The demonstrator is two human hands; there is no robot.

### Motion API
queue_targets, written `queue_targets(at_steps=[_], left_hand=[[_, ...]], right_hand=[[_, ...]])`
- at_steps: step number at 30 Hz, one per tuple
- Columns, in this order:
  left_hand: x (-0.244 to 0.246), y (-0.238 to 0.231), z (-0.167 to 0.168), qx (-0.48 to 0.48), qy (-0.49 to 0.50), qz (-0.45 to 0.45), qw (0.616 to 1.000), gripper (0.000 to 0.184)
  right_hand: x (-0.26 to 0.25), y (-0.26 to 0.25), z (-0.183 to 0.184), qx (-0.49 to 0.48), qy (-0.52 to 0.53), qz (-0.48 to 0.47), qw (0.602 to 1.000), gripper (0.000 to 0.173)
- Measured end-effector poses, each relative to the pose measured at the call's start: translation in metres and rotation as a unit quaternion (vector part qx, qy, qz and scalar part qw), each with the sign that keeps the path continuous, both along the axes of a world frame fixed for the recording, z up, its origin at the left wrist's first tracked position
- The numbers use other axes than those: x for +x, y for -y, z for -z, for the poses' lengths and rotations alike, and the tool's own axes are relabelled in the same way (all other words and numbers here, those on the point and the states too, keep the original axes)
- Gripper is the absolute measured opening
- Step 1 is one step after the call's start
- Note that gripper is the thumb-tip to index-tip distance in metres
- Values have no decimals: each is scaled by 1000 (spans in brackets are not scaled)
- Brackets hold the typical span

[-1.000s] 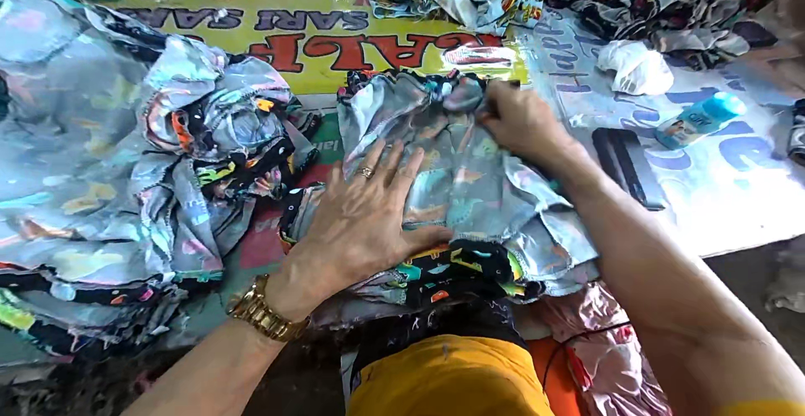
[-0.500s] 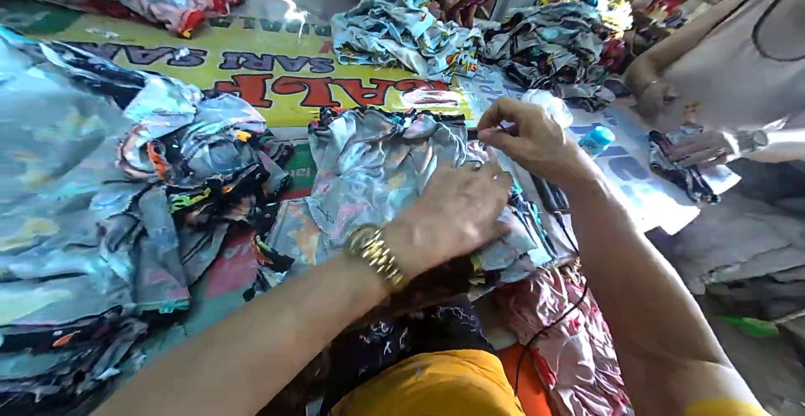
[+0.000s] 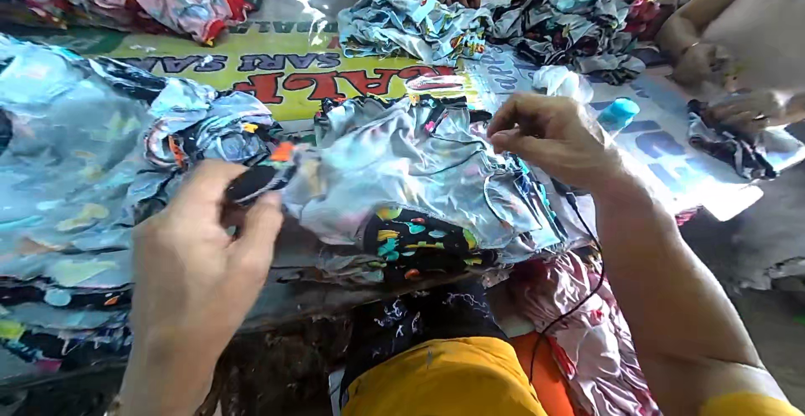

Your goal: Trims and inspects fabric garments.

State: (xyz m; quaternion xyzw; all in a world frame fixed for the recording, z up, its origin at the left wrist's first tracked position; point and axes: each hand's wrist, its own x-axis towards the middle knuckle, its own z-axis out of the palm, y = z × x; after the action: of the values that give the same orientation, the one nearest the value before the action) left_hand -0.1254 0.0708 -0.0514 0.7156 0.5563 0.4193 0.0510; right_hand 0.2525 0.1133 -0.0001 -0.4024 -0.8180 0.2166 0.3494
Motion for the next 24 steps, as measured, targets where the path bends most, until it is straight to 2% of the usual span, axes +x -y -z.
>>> queue_targets(at_steps=[2,5,7,8,10,12,14,16,18,19,22,24], left_hand=[[7,11,0,73,-21,-36,996,40],[59,13,-16,147,-83,33,985,33],[81,1,-9,106,-180,92,974,36],[79,-7,3,61,-242,113,962,42],[59,-18,30,-22,-332,139,933,56],[46,-18,27,-26,-379,149,913,65],[57,-23,4,10,-394,168,903,57],[85,-35,-21,-6,-384,209,899,41],[114,-54,-23,-25,-343,252,905,28],[121,-63,-14,-43,-327,260,908,28],[107,-85,29,-97,-351,244,899,53],[89,-100,38,-92,-359,247,895,59]], right_hand=[[-19,-4,-1,7,-3,-35,999,12],[-54,-12,3,28,2,-66,997,14],[-71,-8,18,60,54,-43,996,12],[-72,-2,31,76,114,-23,990,11],[-57,5,65,95,257,10,962,11],[-35,7,72,53,305,15,951,10],[-25,3,51,8,286,-1,958,12],[-34,-16,33,2,222,-15,975,18],[-48,-48,28,12,196,-22,980,23],[-51,-66,32,11,216,-21,976,24],[-39,-113,58,16,335,39,941,29],[-24,-128,68,9,351,103,931,34]])
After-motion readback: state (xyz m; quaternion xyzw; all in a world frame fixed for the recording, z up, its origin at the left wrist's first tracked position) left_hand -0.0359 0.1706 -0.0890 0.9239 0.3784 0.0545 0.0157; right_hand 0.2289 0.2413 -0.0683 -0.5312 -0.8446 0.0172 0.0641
